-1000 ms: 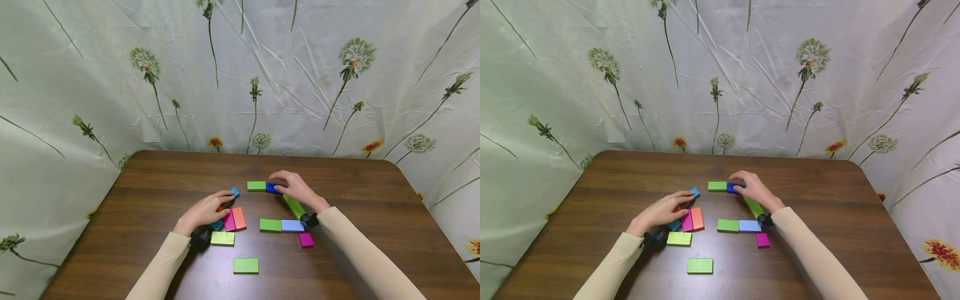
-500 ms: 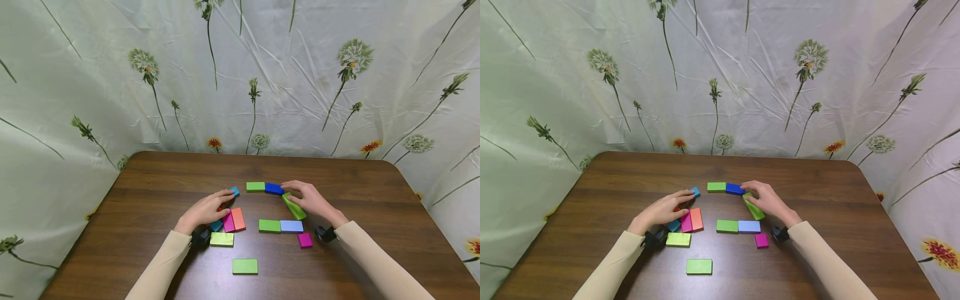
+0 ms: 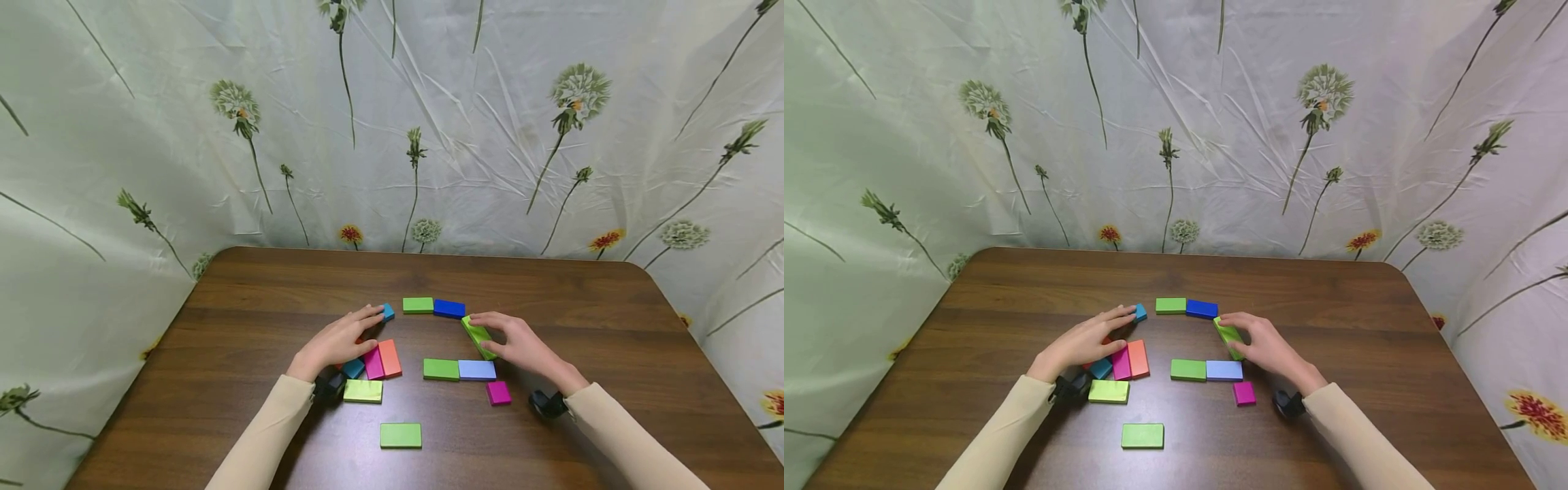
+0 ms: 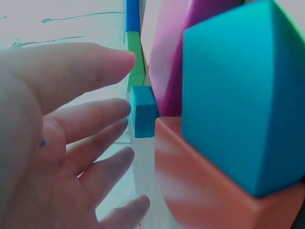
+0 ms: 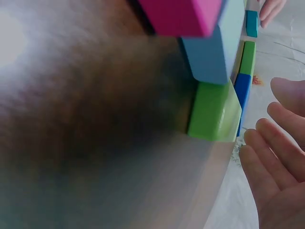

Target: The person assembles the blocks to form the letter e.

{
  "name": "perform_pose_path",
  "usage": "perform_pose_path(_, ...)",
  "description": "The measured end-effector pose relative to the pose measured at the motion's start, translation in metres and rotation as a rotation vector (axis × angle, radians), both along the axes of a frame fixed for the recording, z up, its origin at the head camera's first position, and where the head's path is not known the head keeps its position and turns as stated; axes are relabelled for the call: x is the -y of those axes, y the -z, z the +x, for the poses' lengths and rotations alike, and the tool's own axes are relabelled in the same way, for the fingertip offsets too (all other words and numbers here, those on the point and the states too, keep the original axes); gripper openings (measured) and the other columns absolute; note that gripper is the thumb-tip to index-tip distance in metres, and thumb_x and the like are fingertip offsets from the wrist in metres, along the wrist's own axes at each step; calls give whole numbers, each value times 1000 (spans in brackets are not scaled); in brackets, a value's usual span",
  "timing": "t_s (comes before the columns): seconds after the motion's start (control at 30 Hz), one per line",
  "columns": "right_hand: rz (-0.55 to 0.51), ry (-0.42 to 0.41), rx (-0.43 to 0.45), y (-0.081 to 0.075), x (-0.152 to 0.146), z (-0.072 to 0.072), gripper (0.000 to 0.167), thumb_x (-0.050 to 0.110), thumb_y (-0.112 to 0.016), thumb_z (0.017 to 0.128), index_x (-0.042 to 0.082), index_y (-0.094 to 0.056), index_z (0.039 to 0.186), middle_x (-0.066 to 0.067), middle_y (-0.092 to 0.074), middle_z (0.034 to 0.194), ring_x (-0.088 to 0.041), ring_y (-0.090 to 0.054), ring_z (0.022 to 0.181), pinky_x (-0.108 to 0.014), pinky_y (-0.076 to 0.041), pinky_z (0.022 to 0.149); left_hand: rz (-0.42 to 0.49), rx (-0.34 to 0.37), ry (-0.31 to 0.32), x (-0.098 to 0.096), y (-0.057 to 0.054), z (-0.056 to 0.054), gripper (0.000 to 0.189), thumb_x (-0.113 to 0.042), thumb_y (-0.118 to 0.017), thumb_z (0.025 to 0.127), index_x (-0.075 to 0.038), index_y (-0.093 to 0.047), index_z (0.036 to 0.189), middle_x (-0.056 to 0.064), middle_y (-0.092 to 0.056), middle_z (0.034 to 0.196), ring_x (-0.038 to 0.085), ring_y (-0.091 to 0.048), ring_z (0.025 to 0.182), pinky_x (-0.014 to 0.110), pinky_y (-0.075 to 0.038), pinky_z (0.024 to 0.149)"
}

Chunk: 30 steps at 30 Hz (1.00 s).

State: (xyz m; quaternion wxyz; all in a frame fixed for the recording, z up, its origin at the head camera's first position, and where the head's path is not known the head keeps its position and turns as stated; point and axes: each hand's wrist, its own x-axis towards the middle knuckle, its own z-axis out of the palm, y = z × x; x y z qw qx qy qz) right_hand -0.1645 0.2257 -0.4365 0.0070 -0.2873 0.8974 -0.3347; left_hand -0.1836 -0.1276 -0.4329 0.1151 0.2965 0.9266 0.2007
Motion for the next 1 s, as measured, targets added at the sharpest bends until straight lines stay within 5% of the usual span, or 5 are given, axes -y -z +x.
perform_pose_path(0.43,60,10,65,4,-5,17,43,5,-73,82,-2,-62,124,-16,-56,130,-37,-49,122,-54,-42,95,-20,-13,30,-2,2,-3,59,-30,-61,94,-2,-43,143,11,-33,152,31,-23,141,51,-23,110)
perform_pose_path(1.0,57,-10,65,9,-5,20,44,5,-73,82,-2,-61,124,-17,-54,133,-38,-48,122,-54,-42,95,-18,5,47,-12,-1,-2,62,-36,-58,95,-2,-41,144,11,-31,153,32,-22,141,52,-21,111)
